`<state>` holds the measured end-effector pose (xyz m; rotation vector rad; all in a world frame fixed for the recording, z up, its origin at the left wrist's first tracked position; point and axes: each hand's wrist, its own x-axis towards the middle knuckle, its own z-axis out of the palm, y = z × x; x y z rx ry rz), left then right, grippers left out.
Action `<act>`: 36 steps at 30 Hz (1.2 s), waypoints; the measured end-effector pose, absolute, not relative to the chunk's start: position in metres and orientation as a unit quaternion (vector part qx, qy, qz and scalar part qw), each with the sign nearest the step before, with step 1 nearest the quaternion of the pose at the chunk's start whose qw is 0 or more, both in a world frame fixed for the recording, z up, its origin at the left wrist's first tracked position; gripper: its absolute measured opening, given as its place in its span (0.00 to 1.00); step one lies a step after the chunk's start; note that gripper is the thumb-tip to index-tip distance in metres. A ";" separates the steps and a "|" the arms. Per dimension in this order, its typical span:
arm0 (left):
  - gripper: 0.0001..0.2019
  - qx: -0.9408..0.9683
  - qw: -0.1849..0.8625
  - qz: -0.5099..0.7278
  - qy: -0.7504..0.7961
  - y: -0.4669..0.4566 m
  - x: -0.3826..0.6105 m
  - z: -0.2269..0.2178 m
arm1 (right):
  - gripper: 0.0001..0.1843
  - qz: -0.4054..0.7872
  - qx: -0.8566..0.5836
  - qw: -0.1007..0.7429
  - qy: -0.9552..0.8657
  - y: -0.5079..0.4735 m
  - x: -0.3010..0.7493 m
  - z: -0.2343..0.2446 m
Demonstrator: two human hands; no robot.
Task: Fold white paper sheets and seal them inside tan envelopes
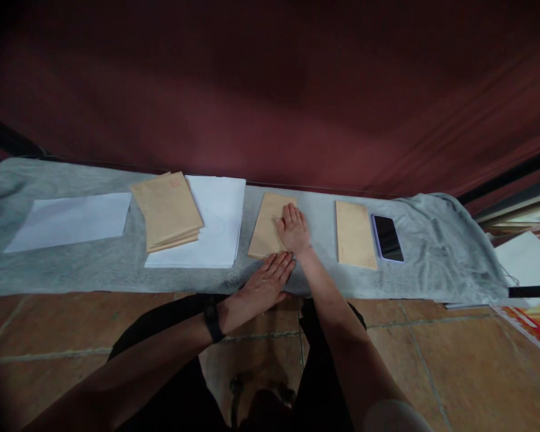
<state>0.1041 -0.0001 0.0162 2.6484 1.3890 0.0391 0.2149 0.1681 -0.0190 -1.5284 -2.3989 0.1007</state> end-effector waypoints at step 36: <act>0.20 0.863 0.343 0.112 0.354 0.028 0.070 0.043 | 0.32 0.119 -0.419 0.075 -0.897 0.102 0.251 -0.007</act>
